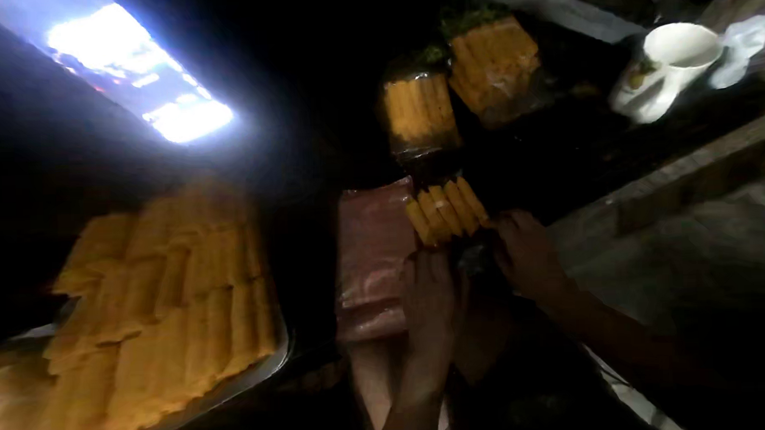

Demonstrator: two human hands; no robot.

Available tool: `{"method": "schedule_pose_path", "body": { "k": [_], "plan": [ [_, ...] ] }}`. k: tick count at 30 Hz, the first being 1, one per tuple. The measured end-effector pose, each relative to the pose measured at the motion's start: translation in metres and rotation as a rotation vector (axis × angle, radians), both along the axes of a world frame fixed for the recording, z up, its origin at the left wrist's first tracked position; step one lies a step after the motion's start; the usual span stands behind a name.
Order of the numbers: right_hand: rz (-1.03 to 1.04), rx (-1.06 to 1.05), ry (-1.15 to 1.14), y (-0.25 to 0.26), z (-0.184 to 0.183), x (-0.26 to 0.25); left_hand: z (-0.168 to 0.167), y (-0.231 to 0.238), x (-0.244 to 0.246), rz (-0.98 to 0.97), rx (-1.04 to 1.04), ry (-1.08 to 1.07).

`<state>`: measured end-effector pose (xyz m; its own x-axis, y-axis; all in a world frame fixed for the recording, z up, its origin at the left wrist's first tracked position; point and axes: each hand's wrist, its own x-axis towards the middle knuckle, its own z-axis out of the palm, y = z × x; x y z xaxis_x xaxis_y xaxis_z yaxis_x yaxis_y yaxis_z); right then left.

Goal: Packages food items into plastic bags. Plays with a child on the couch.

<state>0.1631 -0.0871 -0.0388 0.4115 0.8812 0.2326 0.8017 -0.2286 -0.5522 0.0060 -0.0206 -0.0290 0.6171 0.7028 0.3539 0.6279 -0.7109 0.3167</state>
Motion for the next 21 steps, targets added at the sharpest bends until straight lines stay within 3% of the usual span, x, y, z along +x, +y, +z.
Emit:
{"method": "schedule_pose_path", "body": {
  "k": [3,8,15,21],
  "plan": [
    [-0.001,-0.035,0.089,-0.01,-0.003,0.0,-0.001,0.006,0.025,-0.075,0.063,-0.017],
    [0.035,0.002,0.103,-0.013,-0.002,0.0,-0.007,0.024,0.056,-0.122,-0.017,0.027],
    [0.041,0.028,0.099,-0.012,0.003,0.0,-0.014,0.033,0.061,-0.093,0.016,0.014],
    [0.028,0.141,0.049,-0.009,-0.017,0.001,-0.011,0.045,0.065,-0.318,-0.04,0.181]
  ]
}}
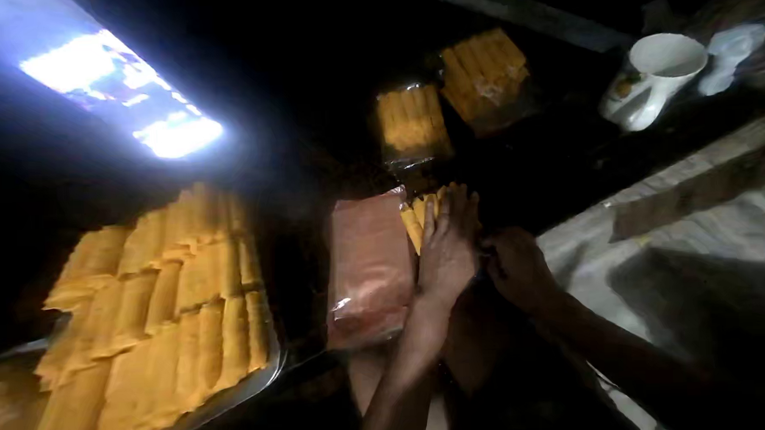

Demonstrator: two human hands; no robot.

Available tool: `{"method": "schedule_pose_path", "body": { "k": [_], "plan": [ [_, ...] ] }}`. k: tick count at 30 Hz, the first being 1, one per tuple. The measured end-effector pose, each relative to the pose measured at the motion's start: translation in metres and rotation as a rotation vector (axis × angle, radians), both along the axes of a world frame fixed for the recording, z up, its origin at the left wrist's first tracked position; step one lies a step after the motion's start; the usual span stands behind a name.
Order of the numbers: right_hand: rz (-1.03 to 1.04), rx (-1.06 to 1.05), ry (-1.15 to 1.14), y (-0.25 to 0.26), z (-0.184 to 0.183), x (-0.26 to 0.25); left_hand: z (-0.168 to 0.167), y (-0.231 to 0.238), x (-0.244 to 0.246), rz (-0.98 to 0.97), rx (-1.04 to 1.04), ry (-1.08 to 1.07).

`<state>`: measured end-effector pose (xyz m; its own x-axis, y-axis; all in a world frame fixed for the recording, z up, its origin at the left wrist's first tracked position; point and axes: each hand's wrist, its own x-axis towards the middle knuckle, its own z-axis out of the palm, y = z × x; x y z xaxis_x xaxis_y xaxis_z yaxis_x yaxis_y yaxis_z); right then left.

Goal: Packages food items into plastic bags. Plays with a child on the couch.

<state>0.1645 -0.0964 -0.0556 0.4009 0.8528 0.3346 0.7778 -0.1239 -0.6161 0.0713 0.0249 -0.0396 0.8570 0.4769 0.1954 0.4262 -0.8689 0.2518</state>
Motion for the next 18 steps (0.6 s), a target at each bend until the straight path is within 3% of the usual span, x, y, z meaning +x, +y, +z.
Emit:
{"method": "schedule_pose_path", "body": {
  "k": [7,11,18],
  "plan": [
    [0.008,-0.035,-0.034,0.0,-0.002,0.001,-0.009,0.007,0.003,-0.099,0.003,0.105],
    [0.03,0.002,-0.052,0.0,-0.004,0.003,-0.015,0.008,0.002,-0.113,0.027,0.048],
    [-0.015,-0.033,-0.003,-0.005,0.004,0.007,-0.002,-0.009,-0.009,-0.021,-0.04,0.064]
  ]
}}
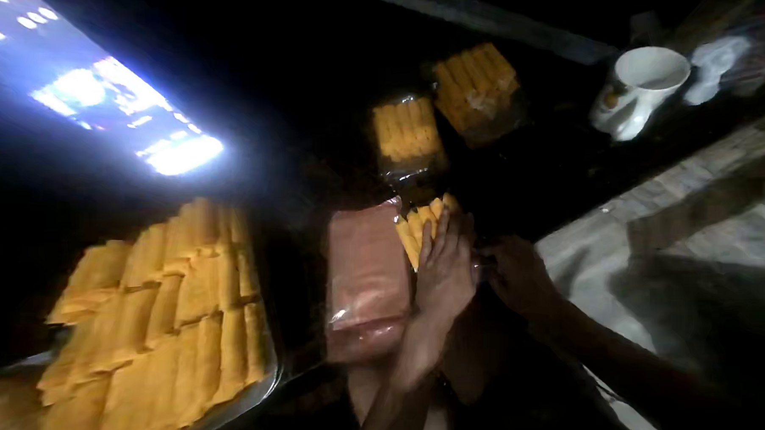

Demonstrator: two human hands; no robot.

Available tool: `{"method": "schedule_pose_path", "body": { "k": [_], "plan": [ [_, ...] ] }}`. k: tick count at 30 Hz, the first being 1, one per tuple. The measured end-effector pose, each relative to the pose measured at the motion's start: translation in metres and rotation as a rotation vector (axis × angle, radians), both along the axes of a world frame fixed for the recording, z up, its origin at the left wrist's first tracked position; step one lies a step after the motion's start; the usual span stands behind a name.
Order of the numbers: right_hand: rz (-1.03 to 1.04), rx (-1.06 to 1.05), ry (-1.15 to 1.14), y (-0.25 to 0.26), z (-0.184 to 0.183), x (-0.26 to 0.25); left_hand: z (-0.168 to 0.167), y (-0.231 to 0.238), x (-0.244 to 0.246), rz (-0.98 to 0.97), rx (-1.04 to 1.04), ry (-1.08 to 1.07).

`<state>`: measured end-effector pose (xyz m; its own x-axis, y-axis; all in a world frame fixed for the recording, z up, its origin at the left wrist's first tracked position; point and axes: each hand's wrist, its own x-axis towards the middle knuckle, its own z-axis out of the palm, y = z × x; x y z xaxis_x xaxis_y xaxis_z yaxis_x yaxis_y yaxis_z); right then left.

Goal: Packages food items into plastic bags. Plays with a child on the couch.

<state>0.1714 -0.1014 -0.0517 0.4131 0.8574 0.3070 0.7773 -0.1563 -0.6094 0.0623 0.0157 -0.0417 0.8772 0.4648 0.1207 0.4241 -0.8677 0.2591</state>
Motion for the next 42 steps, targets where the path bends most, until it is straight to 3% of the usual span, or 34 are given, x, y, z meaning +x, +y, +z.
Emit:
{"method": "schedule_pose_path", "body": {
  "k": [6,9,11,15,19,24,27,32,34,39,42],
  "plan": [
    [0.046,-0.016,0.064,-0.01,0.012,0.005,0.006,-0.031,-0.053,0.24,0.134,-0.114],
    [0.11,0.17,0.112,-0.012,0.029,0.006,0.041,-0.039,-0.071,0.274,0.031,-0.163],
    [0.172,0.31,0.169,-0.011,0.048,0.01,0.073,-0.034,-0.08,0.221,-0.142,-0.252],
    [0.291,0.437,0.198,0.012,0.09,0.023,0.126,0.001,-0.077,0.169,-0.234,-0.33],
    [0.321,0.439,0.232,0.064,0.125,0.045,0.166,0.059,-0.047,0.268,-0.337,-0.268],
    [0.258,0.517,0.194,0.129,0.164,0.071,0.205,0.115,-0.004,0.293,-0.146,-0.358],
    [0.166,0.498,0.109,0.155,0.148,0.08,0.188,0.138,0.014,0.276,-0.111,-0.371],
    [0.09,0.194,0.053,0.171,0.069,0.081,0.093,0.162,0.031,0.341,-0.269,-0.212],
    [0.114,0.095,0.038,0.166,0.055,0.077,0.068,0.163,0.027,0.315,-0.281,-0.204],
    [0.112,0.185,-0.03,0.134,0.047,0.063,0.075,0.14,-0.025,0.235,-0.22,-0.307],
    [0.215,0.154,0.008,0.101,0.049,0.039,0.086,0.111,-0.082,0.302,-0.177,-0.423]
  ]
}}
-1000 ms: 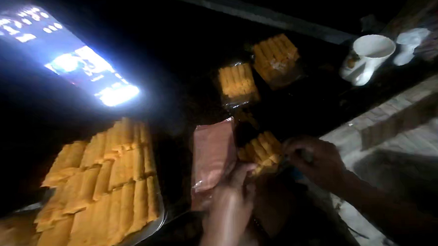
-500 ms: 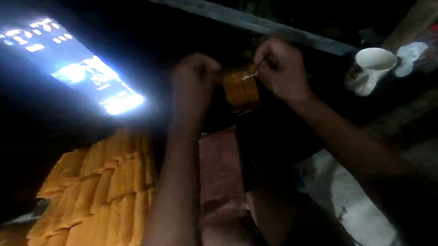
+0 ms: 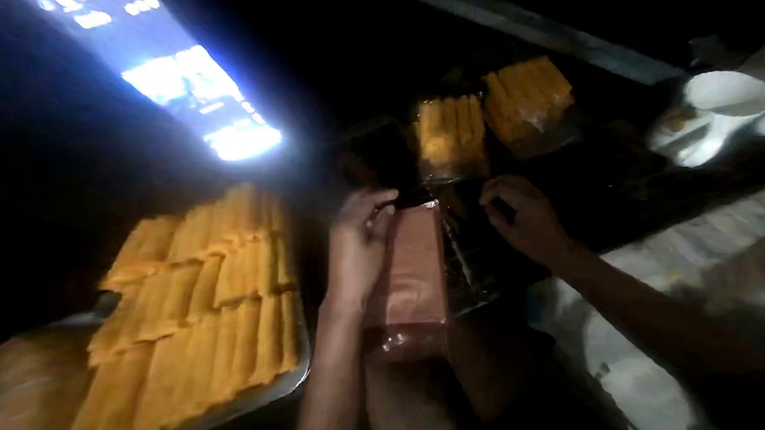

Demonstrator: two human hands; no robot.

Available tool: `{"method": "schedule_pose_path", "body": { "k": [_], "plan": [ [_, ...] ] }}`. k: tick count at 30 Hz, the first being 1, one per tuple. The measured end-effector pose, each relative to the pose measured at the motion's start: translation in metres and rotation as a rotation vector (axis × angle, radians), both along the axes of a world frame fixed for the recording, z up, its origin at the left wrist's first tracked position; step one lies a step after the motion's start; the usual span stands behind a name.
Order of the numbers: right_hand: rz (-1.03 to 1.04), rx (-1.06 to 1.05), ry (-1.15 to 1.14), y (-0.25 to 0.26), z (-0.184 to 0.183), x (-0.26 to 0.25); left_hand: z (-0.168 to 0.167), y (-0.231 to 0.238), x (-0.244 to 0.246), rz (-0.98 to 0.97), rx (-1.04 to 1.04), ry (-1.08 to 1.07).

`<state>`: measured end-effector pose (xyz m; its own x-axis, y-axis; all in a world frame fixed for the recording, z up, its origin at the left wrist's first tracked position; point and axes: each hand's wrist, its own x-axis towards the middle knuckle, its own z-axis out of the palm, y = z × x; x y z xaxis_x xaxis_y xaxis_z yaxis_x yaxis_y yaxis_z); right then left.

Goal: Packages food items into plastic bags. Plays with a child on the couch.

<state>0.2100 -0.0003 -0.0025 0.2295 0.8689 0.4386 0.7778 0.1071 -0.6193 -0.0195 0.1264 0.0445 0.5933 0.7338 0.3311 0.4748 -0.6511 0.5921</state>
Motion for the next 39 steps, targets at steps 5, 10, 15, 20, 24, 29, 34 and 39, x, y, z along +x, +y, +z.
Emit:
{"method": "schedule_pose_path", "body": {
  "k": [5,10,15,20,24,29,34,39],
  "plan": [
    [0.23,0.039,0.005,-0.038,-0.021,-0.067,-0.013,-0.066,-0.085,0.129,-0.025,-0.278],
    [0.422,-0.145,-0.17,-0.05,-0.018,-0.124,-0.039,-0.132,-0.127,0.195,-0.105,-0.406],
    [0.349,0.044,-0.291,-0.042,-0.041,-0.145,-0.067,-0.175,-0.133,0.254,-0.163,-0.334],
    [0.259,0.162,-0.227,-0.034,-0.038,-0.148,-0.093,-0.178,-0.116,0.263,0.107,-0.146],
    [0.212,0.175,-0.147,-0.032,-0.035,-0.151,-0.103,-0.159,-0.095,0.169,0.276,-0.058],
    [0.142,0.242,-0.114,-0.031,-0.037,-0.156,-0.099,-0.138,-0.071,0.175,0.266,0.12],
    [0.151,0.231,-0.09,-0.029,-0.037,-0.15,-0.104,-0.134,-0.066,0.122,0.22,0.261],
    [0.175,0.227,-0.1,-0.028,-0.037,-0.149,-0.107,-0.135,-0.066,0.091,0.383,0.279]
  ]
}}
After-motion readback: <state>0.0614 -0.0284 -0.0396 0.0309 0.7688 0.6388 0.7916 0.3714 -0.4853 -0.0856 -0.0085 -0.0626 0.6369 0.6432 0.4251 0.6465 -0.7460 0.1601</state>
